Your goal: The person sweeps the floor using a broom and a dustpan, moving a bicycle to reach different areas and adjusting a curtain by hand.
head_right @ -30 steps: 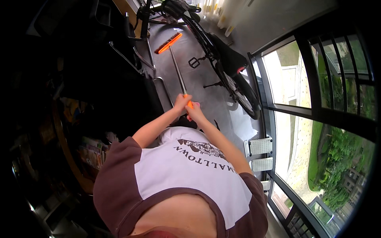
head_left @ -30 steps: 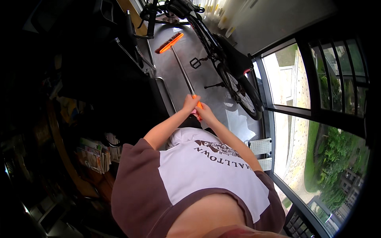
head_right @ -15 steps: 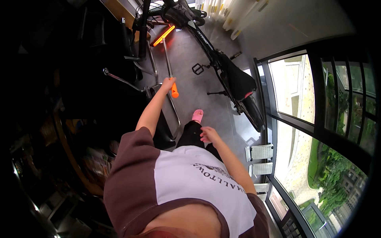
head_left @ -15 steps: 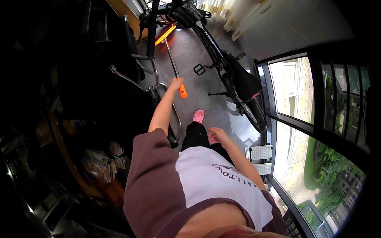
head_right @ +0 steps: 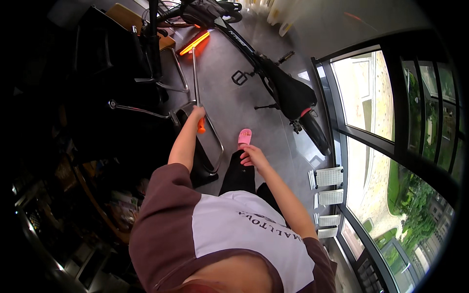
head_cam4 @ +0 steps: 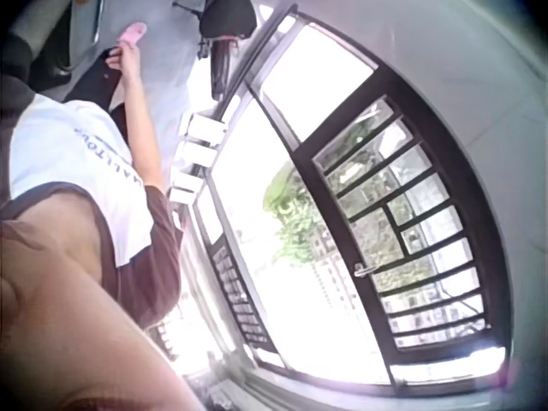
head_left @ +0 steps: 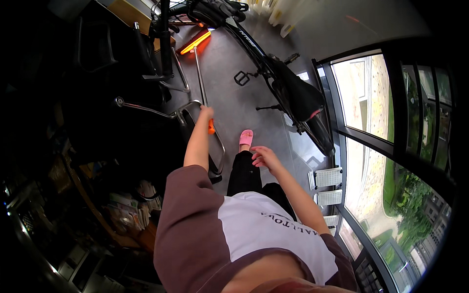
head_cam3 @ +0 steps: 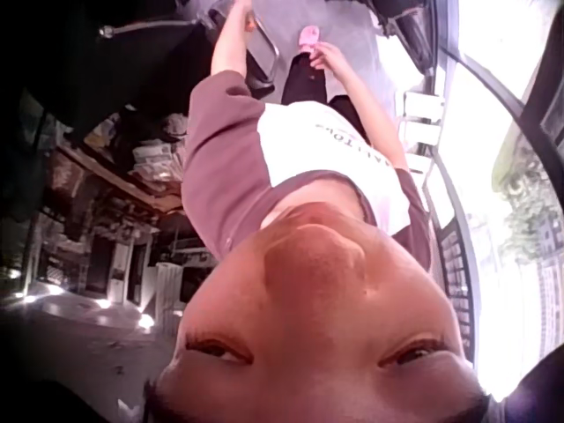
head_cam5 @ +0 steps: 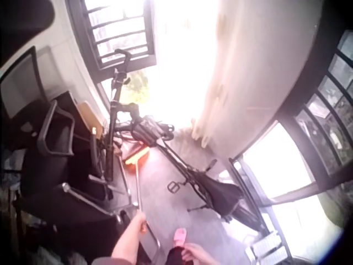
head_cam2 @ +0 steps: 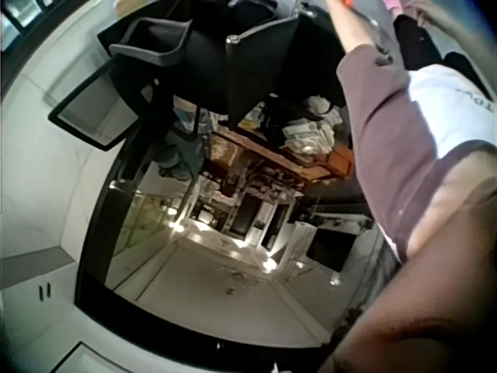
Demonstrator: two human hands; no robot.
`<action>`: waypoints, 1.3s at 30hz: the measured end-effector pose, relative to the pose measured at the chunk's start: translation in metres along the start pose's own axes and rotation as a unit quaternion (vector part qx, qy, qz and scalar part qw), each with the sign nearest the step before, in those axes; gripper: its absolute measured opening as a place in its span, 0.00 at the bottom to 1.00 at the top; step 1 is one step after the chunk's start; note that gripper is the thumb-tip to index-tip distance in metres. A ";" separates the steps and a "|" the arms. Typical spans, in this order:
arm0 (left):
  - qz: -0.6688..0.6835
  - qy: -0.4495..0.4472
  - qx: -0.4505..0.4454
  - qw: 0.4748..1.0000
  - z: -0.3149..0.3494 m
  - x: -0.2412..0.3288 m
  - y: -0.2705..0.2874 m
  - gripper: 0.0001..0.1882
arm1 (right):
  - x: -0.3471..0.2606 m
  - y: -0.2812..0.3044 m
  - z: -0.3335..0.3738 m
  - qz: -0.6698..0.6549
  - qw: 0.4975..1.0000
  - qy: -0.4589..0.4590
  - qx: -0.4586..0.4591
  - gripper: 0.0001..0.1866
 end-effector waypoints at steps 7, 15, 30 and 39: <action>-0.068 0.015 -0.022 0.997 0.034 -0.075 -0.048 0.20 | 0.008 0.027 0.020 -0.090 0.995 0.031 0.020 0.14; -0.115 0.019 -0.052 0.992 0.094 -0.152 -0.108 0.22 | 0.040 0.017 0.045 -0.084 0.994 0.071 -0.019 0.14; -0.125 0.019 -0.161 0.979 0.180 -0.287 -0.189 0.25 | 0.267 0.036 0.066 -0.026 1.000 -0.003 0.015 0.14; -0.193 -0.011 -0.315 0.929 0.251 -0.304 -0.249 0.20 | 0.342 0.012 0.059 -0.080 0.997 0.023 -0.007 0.14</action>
Point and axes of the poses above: each hand's wrist, its own z-axis away from the middle knuckle, its own y-axis out of the back of the hand, x = y × z, the point moved 10 cm from there along -z, towards the middle knuckle, and after that the axes turned 11 degrees about -z, right-handed, at the moved point
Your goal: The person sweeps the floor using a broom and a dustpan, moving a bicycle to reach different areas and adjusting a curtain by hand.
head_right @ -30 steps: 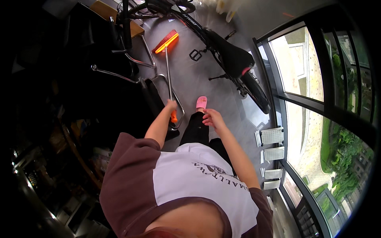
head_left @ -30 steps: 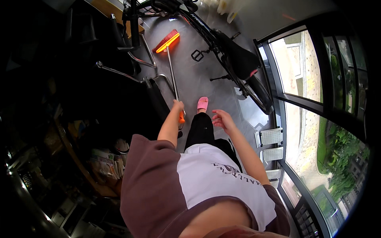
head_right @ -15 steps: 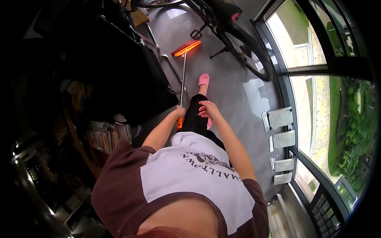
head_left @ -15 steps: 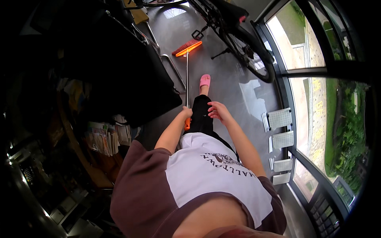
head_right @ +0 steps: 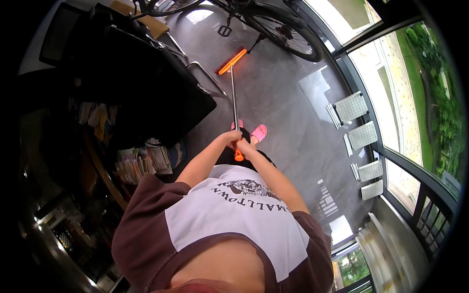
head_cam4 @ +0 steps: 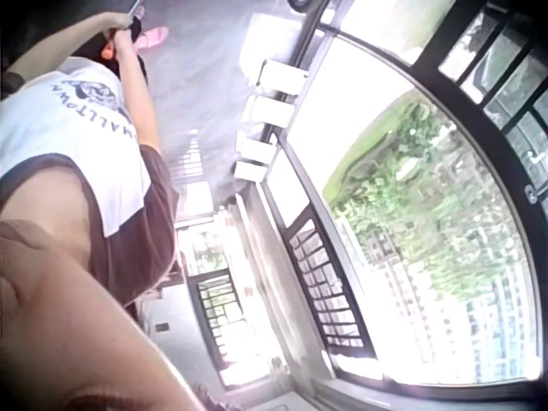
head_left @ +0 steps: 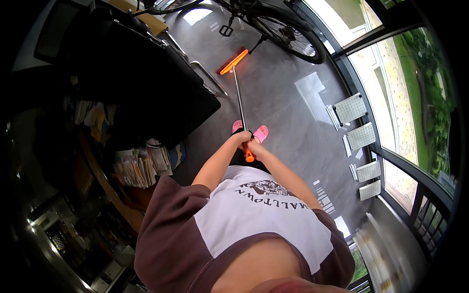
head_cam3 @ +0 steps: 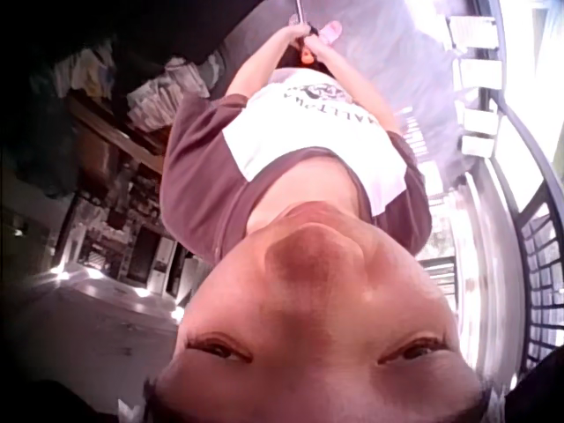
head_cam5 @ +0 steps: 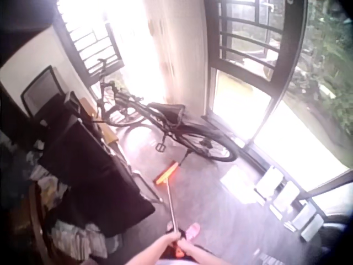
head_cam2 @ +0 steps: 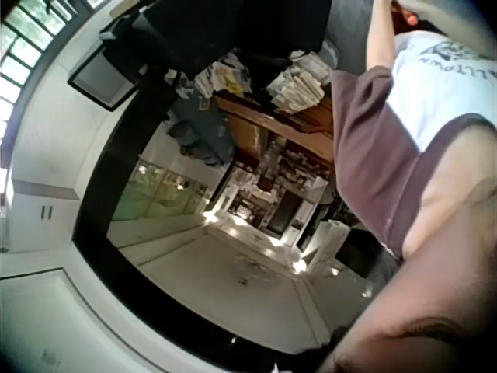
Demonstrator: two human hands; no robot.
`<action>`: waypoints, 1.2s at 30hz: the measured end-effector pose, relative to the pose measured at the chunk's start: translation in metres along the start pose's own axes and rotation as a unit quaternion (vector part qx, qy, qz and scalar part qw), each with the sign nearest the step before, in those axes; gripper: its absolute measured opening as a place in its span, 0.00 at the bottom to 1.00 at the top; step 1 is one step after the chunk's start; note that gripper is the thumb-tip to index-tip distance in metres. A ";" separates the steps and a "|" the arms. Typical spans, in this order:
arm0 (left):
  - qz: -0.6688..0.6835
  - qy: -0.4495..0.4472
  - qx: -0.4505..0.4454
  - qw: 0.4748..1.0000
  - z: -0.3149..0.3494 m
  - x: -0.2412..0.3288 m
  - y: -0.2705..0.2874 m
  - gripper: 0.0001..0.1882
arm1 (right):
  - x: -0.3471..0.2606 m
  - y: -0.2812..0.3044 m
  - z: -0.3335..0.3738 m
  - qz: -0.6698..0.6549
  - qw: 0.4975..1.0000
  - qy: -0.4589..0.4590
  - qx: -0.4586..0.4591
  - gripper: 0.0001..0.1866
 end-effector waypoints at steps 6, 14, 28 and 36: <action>-0.254 0.035 -0.098 0.962 0.000 -0.007 -0.048 0.21 | 0.016 0.027 0.046 -0.002 0.999 0.011 0.030 0.14; -0.458 -0.133 -0.218 0.851 0.015 -0.004 -0.190 0.24 | 0.063 0.106 0.167 0.025 0.984 -0.047 0.172 0.16; -0.459 -0.370 -0.092 0.803 0.039 0.036 -0.209 0.30 | 0.027 0.120 0.223 0.140 0.946 0.115 0.267 0.13; -0.371 -0.390 0.259 0.802 0.038 0.130 -0.053 0.25 | -0.058 0.102 0.128 0.027 0.967 0.114 0.225 0.13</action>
Point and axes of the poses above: each hand's wrist, its own z-axis away from the middle knuckle, its own y-axis out of the back of the hand, x = y × z, the point moved 10 cm from there along -z, towards the middle knuckle, and after that the axes turned 11 degrees about -z, right-handed, at the moved point
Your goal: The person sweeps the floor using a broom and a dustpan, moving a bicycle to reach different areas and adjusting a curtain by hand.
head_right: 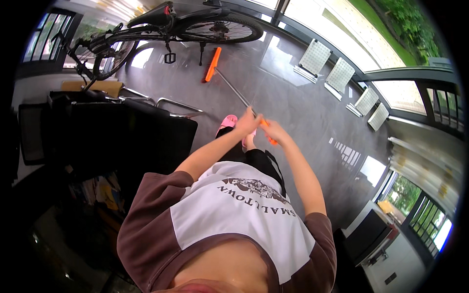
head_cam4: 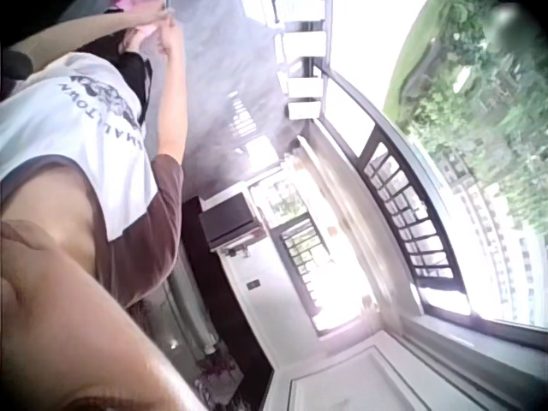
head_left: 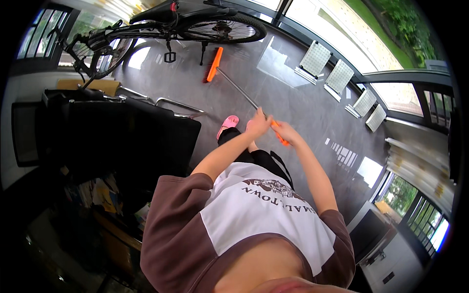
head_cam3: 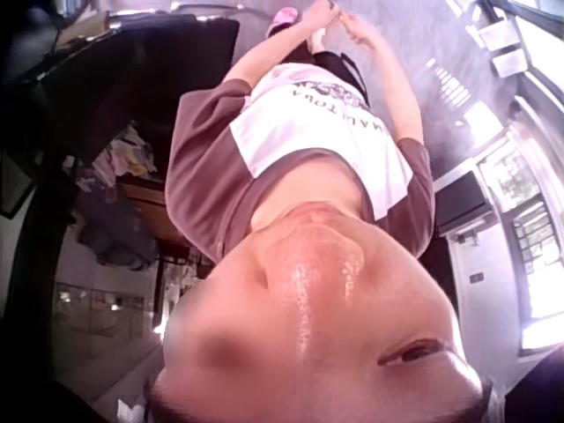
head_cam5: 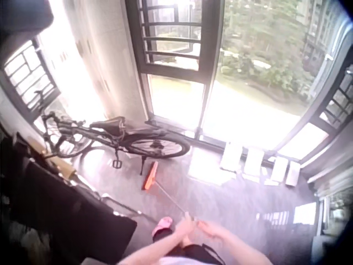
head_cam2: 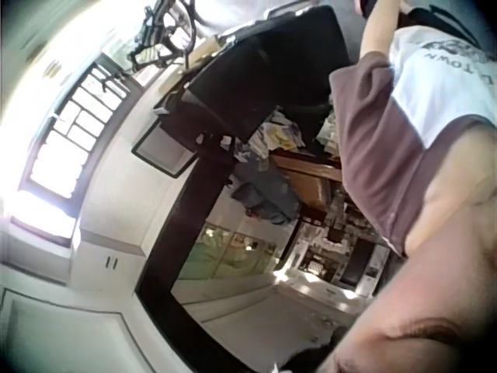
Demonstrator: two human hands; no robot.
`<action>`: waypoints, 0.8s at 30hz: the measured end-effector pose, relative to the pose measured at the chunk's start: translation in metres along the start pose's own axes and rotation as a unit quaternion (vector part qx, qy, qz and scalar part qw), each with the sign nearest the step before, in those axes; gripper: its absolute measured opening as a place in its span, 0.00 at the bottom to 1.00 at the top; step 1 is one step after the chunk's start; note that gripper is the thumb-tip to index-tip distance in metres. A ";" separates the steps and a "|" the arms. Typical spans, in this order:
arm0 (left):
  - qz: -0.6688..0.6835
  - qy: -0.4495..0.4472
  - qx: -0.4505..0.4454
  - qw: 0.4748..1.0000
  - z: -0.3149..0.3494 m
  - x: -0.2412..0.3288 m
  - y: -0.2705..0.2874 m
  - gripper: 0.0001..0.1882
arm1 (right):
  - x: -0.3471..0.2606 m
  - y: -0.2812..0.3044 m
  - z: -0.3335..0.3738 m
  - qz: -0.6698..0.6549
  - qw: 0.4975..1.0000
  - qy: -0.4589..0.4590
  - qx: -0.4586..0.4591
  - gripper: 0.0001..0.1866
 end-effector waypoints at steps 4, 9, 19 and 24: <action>-0.204 -0.146 -0.046 0.967 -0.026 -0.014 0.026 0.21 | -0.026 -0.031 -0.035 -0.065 0.998 0.002 0.017 0.13; -0.365 -0.239 -0.076 0.896 -0.035 -0.007 0.016 0.15 | -0.011 -0.046 -0.039 -0.091 0.994 -0.043 0.032 0.14; -0.313 -0.604 -0.197 0.706 0.143 0.040 -0.069 0.12 | 0.090 -0.073 0.139 -0.212 0.954 -0.132 0.168 0.22; -0.250 -0.665 -0.254 0.657 0.185 0.044 -0.041 0.13 | 0.077 -0.093 0.180 -0.235 0.943 -0.135 0.191 0.23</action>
Point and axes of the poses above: each hand's wrist, its own z-axis away from the middle knuckle, its own y-axis out of the back of the hand, x = y × z, the point moved 10 cm from there along -z, towards the middle knuckle, and after that the axes turned 11 degrees about -z, right-handed, at the moved point
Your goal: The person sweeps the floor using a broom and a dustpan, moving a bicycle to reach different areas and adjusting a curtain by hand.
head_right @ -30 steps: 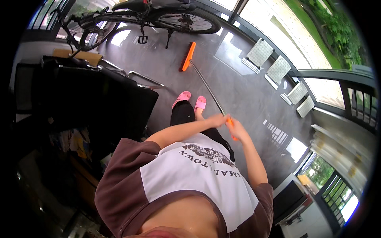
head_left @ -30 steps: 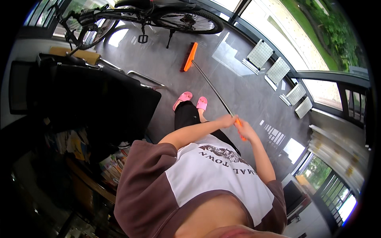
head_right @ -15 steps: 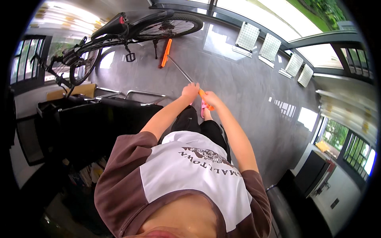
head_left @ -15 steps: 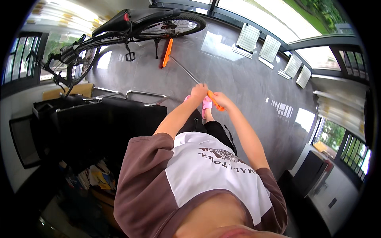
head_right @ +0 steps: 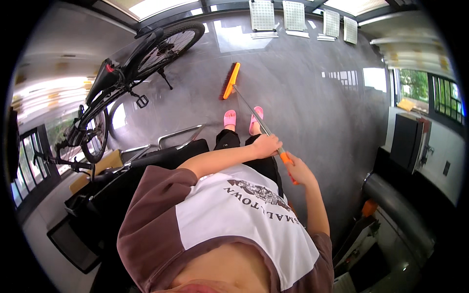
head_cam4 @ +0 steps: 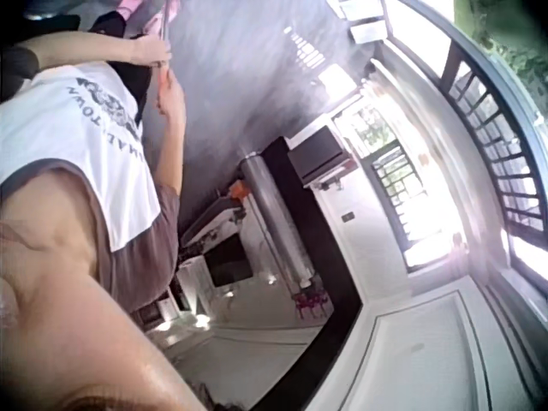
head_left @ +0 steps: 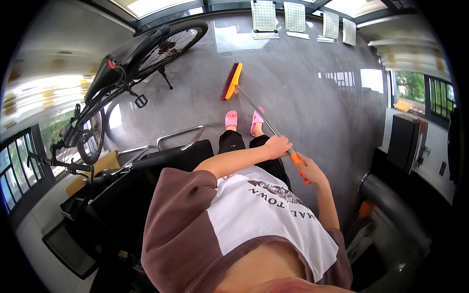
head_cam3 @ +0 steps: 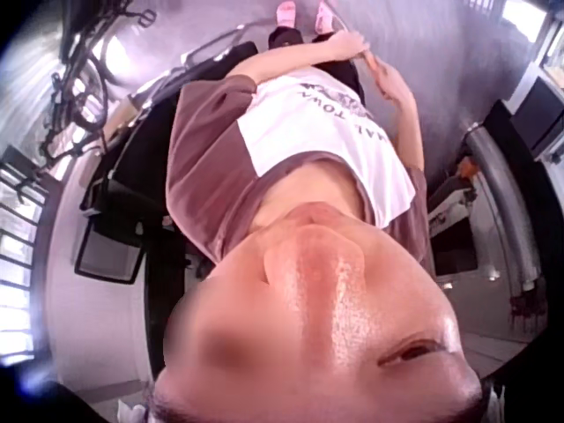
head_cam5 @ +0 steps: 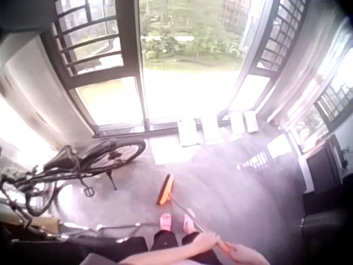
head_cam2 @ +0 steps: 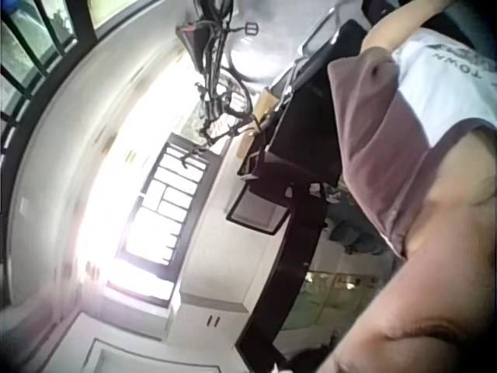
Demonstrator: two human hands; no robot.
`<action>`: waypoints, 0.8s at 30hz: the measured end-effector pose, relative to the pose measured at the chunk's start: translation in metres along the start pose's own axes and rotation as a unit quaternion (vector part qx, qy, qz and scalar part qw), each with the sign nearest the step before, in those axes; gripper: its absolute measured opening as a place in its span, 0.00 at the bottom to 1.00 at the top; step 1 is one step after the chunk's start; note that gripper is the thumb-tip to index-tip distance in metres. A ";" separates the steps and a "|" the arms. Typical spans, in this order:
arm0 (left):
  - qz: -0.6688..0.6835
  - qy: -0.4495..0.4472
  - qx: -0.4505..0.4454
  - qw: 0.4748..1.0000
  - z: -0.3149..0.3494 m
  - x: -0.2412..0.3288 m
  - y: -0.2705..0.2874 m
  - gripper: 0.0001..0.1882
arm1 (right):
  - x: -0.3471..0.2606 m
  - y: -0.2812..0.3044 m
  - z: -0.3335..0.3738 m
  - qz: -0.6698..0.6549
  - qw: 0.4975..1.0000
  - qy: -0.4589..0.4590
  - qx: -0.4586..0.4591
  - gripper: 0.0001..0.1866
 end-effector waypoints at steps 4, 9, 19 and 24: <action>0.044 0.035 0.025 0.998 0.018 -0.025 0.017 0.13 | -0.041 -0.012 0.004 0.110 0.993 0.042 -0.031 0.18; 0.088 0.117 0.049 0.988 0.045 -0.061 0.028 0.14 | -0.073 -0.031 -0.018 0.232 0.965 0.104 -0.062 0.19; 0.087 0.073 0.102 0.988 -0.014 -0.022 -0.020 0.11 | -0.022 0.021 -0.030 0.270 0.955 0.117 0.026 0.13; 0.063 -0.030 -0.020 0.997 -0.064 0.063 -0.068 0.11 | 0.069 0.074 -0.002 0.134 0.986 -0.016 0.102 0.14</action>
Point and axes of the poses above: each hand's wrist, its own z-axis away from the middle knuckle, its own y-axis out of the back of the hand, x = y × z, the point moved 10 cm from there along -z, towards the middle knuckle, and after that the axes turned 11 degrees about -z, right-handed, at the moved point
